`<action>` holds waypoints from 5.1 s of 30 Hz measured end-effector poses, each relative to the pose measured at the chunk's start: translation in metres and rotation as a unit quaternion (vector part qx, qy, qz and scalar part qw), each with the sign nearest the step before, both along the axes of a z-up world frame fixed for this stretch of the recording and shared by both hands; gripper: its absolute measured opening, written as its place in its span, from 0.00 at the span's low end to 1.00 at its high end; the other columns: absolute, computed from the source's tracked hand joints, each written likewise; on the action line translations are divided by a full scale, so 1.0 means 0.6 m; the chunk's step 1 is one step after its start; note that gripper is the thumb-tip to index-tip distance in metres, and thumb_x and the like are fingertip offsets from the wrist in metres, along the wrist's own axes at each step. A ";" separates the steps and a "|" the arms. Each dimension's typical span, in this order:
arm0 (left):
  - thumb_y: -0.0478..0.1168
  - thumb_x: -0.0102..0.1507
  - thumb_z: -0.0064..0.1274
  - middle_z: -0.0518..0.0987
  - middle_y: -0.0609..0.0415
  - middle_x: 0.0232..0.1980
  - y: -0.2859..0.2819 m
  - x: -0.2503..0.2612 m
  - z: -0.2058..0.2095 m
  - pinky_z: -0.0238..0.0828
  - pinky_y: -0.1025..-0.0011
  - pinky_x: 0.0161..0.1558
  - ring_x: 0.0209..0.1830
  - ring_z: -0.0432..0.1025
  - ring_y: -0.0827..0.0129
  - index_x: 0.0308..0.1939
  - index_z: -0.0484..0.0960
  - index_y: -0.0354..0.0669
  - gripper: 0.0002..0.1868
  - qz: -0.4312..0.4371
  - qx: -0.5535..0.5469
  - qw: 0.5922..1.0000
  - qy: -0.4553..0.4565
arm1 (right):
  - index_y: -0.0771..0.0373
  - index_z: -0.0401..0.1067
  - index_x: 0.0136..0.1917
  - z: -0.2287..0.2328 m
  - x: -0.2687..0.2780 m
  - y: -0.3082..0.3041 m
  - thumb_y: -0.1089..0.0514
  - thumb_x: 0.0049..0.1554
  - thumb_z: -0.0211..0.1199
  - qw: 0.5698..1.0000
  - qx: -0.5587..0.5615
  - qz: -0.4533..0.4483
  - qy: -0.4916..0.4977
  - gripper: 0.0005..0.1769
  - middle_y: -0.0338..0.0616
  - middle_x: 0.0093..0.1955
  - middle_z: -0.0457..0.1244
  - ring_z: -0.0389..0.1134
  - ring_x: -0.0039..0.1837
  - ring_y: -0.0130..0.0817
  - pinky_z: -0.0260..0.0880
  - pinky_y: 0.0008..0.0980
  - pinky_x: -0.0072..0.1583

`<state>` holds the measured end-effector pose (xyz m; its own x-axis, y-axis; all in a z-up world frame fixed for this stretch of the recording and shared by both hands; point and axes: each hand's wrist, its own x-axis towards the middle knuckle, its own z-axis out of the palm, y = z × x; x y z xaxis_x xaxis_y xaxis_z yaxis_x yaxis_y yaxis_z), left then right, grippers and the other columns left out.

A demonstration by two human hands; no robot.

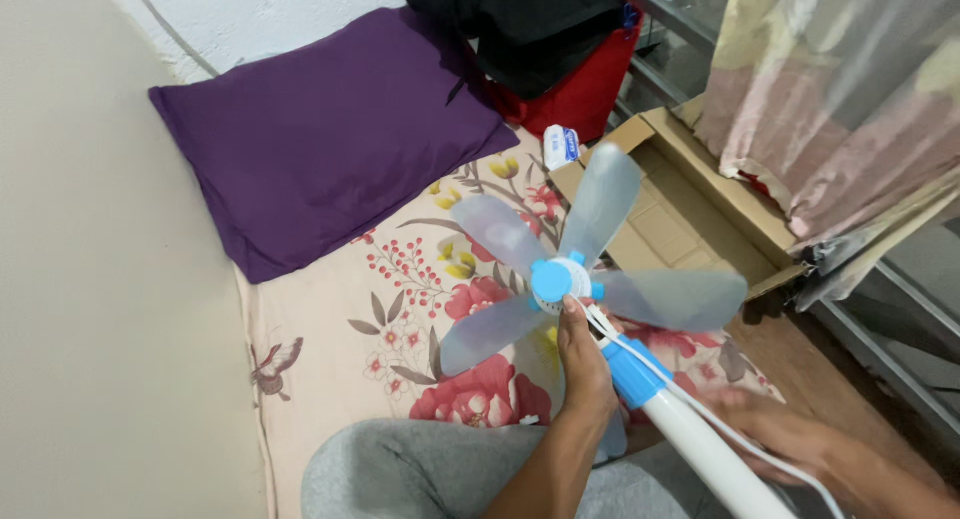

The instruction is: The person assembles a small blue and white pedestal fan on a bed. They attach the fan head to the pole, secure the blades, and connect the power cord to the base.

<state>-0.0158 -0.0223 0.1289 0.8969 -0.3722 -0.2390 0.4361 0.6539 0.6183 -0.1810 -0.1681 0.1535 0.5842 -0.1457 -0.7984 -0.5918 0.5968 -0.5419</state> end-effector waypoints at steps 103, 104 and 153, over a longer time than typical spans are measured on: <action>0.36 0.58 0.69 0.82 0.52 0.57 0.276 -0.037 -0.158 0.75 0.69 0.59 0.57 0.76 0.69 0.62 0.79 0.37 0.28 -0.435 -0.036 0.888 -0.146 | 0.44 0.60 0.76 0.162 0.047 0.260 0.44 0.50 0.76 0.685 -0.483 0.533 0.117 0.46 0.52 0.35 0.69 0.72 0.42 0.47 0.70 0.42 0.49; 0.35 0.58 0.69 0.82 0.52 0.56 0.270 -0.035 -0.161 0.75 0.68 0.58 0.56 0.76 0.68 0.63 0.79 0.37 0.29 -0.439 -0.021 0.885 -0.155 | 0.46 0.61 0.76 0.158 0.047 0.260 0.44 0.49 0.77 0.688 -0.486 0.527 0.113 0.45 0.51 0.35 0.70 0.72 0.42 0.46 0.70 0.43 0.49; 0.39 0.67 0.59 0.79 0.55 0.59 0.211 0.007 -0.206 0.75 0.65 0.58 0.60 0.74 0.66 0.68 0.72 0.45 0.26 -0.428 -0.075 0.898 -0.073 | 0.71 0.70 0.40 0.041 0.088 0.159 0.50 0.64 0.61 0.919 -0.296 0.247 -0.087 0.20 0.40 0.28 0.62 0.60 0.30 0.28 0.60 0.29 0.33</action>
